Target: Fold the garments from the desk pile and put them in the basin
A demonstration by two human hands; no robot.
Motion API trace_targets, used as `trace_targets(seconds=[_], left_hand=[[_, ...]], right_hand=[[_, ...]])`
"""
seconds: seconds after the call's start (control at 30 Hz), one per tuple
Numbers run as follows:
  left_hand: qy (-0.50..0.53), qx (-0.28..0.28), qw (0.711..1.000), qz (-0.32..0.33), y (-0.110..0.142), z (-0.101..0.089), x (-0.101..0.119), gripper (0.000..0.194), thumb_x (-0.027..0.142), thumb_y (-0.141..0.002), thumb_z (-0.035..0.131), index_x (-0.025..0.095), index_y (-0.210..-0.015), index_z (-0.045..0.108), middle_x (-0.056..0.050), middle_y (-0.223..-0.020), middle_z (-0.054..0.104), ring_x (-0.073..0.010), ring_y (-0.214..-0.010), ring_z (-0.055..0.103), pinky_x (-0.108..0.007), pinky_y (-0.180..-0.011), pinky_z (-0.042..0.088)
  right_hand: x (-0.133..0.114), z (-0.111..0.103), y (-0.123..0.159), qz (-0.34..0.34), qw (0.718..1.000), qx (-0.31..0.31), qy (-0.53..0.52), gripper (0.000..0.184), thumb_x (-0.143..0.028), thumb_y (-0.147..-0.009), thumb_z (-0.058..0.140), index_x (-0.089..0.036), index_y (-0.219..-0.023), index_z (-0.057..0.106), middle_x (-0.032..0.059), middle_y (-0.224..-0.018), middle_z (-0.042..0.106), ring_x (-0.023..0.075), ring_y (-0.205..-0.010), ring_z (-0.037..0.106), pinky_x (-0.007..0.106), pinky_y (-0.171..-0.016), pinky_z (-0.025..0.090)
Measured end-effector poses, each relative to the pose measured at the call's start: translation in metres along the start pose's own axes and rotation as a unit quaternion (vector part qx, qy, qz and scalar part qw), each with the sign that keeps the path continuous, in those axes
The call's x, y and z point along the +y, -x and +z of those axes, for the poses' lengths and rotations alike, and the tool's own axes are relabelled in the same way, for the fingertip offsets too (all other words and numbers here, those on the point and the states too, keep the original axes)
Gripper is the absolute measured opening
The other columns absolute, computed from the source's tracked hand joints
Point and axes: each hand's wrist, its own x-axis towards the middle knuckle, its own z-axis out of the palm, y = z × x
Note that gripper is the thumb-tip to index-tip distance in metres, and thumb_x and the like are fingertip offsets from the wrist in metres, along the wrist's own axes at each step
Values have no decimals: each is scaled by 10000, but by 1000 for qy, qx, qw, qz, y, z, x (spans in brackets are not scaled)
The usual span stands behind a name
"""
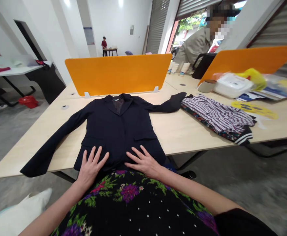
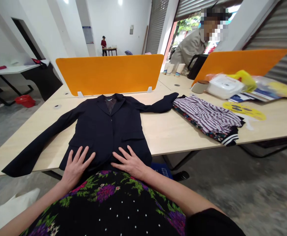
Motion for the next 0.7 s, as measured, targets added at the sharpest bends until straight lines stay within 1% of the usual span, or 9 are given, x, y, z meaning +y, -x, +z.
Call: trace_targets(seconds=[0.1, 0.2, 0.27, 0.33, 0.4, 0.5, 0.53, 0.6, 0.7], left_hand=[[39, -20, 999, 9, -1, -10, -2, 697, 32, -850, 443, 326, -1477, 360, -131, -1533, 358, -384, -1424, 272, -649, -1097, 277], [124, -49, 990, 41, -9, -25, -2, 684, 143, -892, 462, 274, -1525, 237, -121, -1561, 311, -319, -1445, 250, -566, -1124, 308], [161, -49, 983, 77, -19, -28, 2, 631, 221, -930, 458, 281, -1521, 242, -105, -1568, 301, -288, -1452, 235, -531, -1136, 307], [161, -53, 977, 131, -31, -24, 8, 590, 235, -930, 488, 351, -1483, 319, -79, -1566, 310, -301, -1451, 232, -572, -1132, 282], [139, -68, 972, 179, -41, -14, 14, 605, 216, -906, 535, 411, -1451, 358, -78, -1570, 300, -338, -1441, 247, -641, -1107, 264], [111, -85, 971, 196, -50, -3, 19, 672, 187, -876, 577, 424, -1457, 336, -102, -1586, 250, -372, -1441, 227, -669, -1093, 255], [110, -84, 971, 196, -52, -3, 19, 675, 183, -873, 581, 424, -1455, 339, -99, -1589, 241, -372, -1446, 212, -663, -1098, 253], [124, -85, 970, 193, -53, -6, 18, 645, 191, -882, 576, 425, -1444, 362, -77, -1589, 248, -353, -1453, 198, -640, -1112, 254], [171, -95, 963, 184, -55, -12, 16, 569, 342, -891, 596, 395, -1426, 407, -69, -1570, 299, -332, -1448, 223, -621, -1112, 280]], right_hand=[[0, -13, -1, 13, 999, -8, -37, 531, -85, -880, 516, -323, -1354, 539, 96, -1553, 335, 337, -1440, 242, 659, -1098, 236], [2, -22, -6, 26, 996, -12, -84, 385, -159, -923, 516, -308, -1261, 624, 92, -1540, 361, 285, -1437, 271, 587, -1130, 243], [5, -20, -12, 2, 996, -21, -81, 364, -189, -936, 520, -306, -1267, 618, 97, -1547, 346, 294, -1438, 266, 615, -1123, 234], [7, -13, -20, -30, 997, -32, -56, 333, -220, -929, 555, -297, -1244, 632, 99, -1561, 316, 346, -1439, 243, 676, -1096, 220], [8, -4, -28, -41, 998, -36, -34, 260, -246, -912, 594, -271, -1155, 683, 97, -1569, 297, 387, -1437, 222, 707, -1083, 206], [9, 0, -33, -35, 998, -49, -32, 134, -250, -883, 638, -220, -958, 744, 90, -1569, 297, 410, -1438, 197, 709, -1093, 179], [10, -2, -33, -34, 997, -57, -43, 120, -244, -875, 647, -219, -935, 747, 88, -1569, 298, 404, -1442, 193, 698, -1101, 175], [12, -10, -31, -28, 994, -71, -75, 147, -226, -862, 659, -248, -981, 743, 81, -1572, 293, 374, -1451, 184, 667, -1120, 172], [15, -17, -29, -25, 992, -80, -97, 263, -196, -857, 653, -283, -1098, 710, 76, -1582, 269, 346, -1461, 170, 650, -1131, 163]])
